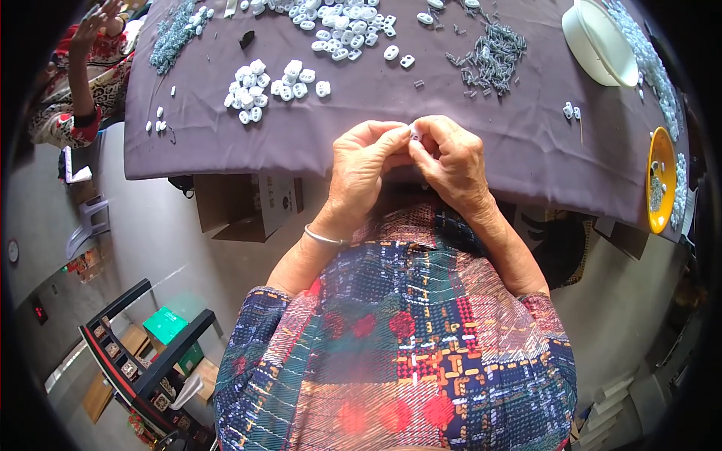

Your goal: The person assembles plastic cord locks by picking up plastic components and small springs from the table and fitting the parts together by hand.

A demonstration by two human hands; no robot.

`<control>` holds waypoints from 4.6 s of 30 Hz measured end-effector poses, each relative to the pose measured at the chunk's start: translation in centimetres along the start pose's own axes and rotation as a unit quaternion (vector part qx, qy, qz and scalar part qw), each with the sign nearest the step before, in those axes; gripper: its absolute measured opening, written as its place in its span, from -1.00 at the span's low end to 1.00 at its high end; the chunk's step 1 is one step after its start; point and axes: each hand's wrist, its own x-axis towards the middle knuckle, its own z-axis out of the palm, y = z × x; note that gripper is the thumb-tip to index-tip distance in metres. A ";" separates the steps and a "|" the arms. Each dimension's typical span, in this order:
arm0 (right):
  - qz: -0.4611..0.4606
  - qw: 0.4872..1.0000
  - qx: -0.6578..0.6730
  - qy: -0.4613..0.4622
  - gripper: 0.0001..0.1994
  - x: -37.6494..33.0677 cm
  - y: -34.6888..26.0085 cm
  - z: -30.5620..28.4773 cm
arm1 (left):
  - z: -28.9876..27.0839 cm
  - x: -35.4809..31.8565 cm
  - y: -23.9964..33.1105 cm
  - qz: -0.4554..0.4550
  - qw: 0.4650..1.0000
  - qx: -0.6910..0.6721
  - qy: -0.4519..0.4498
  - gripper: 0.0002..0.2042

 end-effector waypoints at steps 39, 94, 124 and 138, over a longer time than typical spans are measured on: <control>-0.063 0.994 0.035 -0.076 -0.88 -1.2 -1.1 -1.1 | -0.7 -2.6 0.2 -0.005 0.991 0.133 -0.008 -0.81; -0.101 0.953 -0.281 -0.051 -0.93 9.0 6.0 -3.1 | 0.3 7.9 2.7 0.442 0.658 0.609 -0.009 -0.88; -0.122 0.982 -0.146 0.017 -0.88 4.6 3.2 -4.1 | -1.2 6.4 1.5 0.400 0.688 0.603 0.046 -0.77; -0.119 0.989 -0.087 0.029 -0.82 2.3 3.9 -2.7 | -1.3 6.2 1.3 0.430 0.704 0.565 0.022 -0.87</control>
